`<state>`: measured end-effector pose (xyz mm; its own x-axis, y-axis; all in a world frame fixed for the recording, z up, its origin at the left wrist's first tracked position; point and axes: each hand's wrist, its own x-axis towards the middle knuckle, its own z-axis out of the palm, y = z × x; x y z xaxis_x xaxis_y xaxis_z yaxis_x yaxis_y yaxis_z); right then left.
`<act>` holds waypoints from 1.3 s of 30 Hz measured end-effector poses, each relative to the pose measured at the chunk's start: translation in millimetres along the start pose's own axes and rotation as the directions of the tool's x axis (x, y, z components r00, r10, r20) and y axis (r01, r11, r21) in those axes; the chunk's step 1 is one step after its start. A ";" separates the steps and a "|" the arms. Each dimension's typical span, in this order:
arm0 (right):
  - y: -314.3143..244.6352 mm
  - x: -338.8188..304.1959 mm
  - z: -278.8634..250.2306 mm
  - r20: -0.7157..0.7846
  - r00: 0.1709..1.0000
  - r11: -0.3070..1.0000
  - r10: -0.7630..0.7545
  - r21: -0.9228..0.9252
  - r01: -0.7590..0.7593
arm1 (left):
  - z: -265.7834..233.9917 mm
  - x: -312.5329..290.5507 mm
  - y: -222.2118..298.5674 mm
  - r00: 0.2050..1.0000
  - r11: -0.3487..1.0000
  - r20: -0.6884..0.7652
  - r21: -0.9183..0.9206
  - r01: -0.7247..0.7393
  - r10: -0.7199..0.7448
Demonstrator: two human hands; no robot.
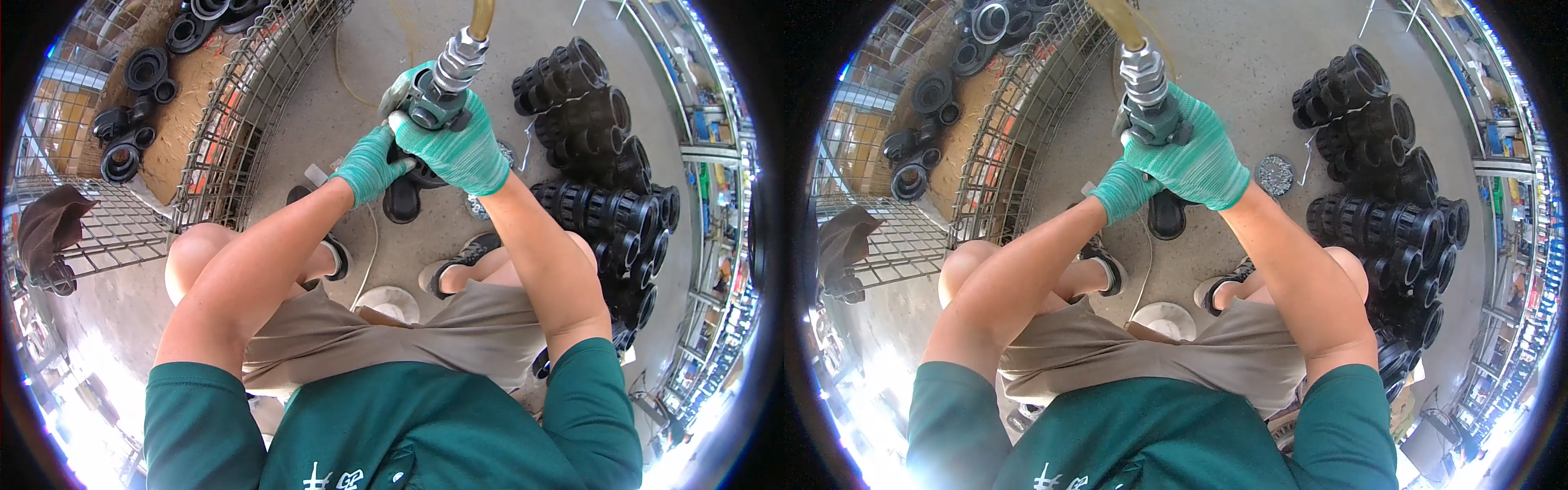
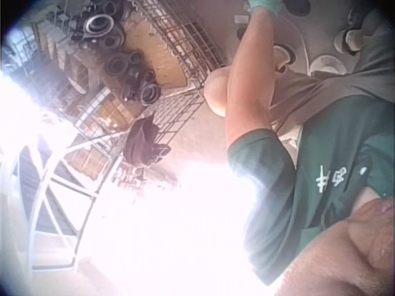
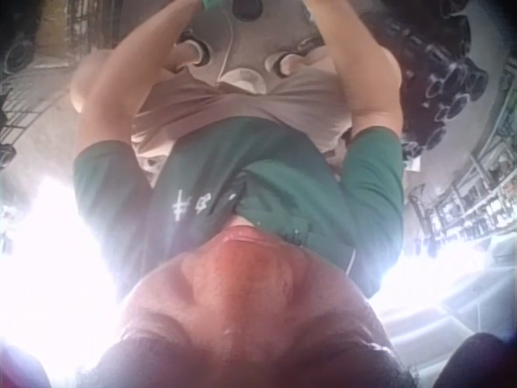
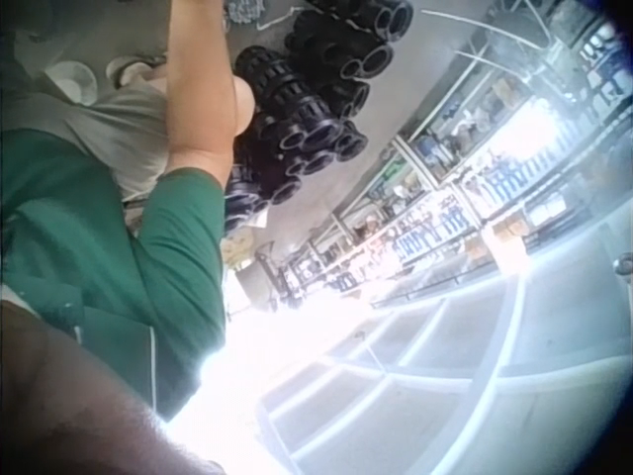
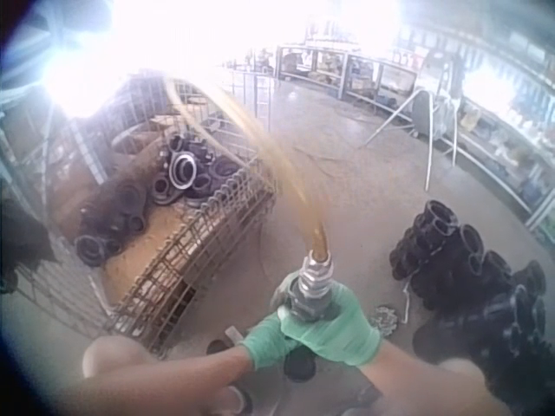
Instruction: The person retrieves screws and washers from storage bins, carries them to a workstation, fits strainer plates onto pump housings, and fastens them using a pneumatic screwdriver.
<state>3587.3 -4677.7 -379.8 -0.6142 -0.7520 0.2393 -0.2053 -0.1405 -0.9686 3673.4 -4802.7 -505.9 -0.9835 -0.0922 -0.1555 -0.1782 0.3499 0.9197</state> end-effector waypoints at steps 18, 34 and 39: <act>7.4 -0.6 -3.3 0.029 0.999 0.993 0.019 0.114 -0.022 | 3.1 -1.6 0.2 0.998 0.976 0.011 -0.209 0.060 -0.058; 2.9 -2.8 -5.7 0.032 0.999 0.996 0.040 0.081 -0.042 | -1.5 -5.9 18.3 0.997 0.996 0.020 -0.052 0.079 -0.078; 3.7 -0.6 -5.1 0.034 0.999 0.997 0.026 0.066 -0.028 | -2.0 -5.8 13.0 1.000 0.997 0.002 -0.078 0.022 -0.022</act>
<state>3583.1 -4674.6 -383.2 -0.5935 -0.7766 0.2114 -0.1368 -0.1615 -0.9773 3676.9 -4799.5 -492.3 -0.9793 -0.0986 -0.1766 -0.1973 0.2742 0.9412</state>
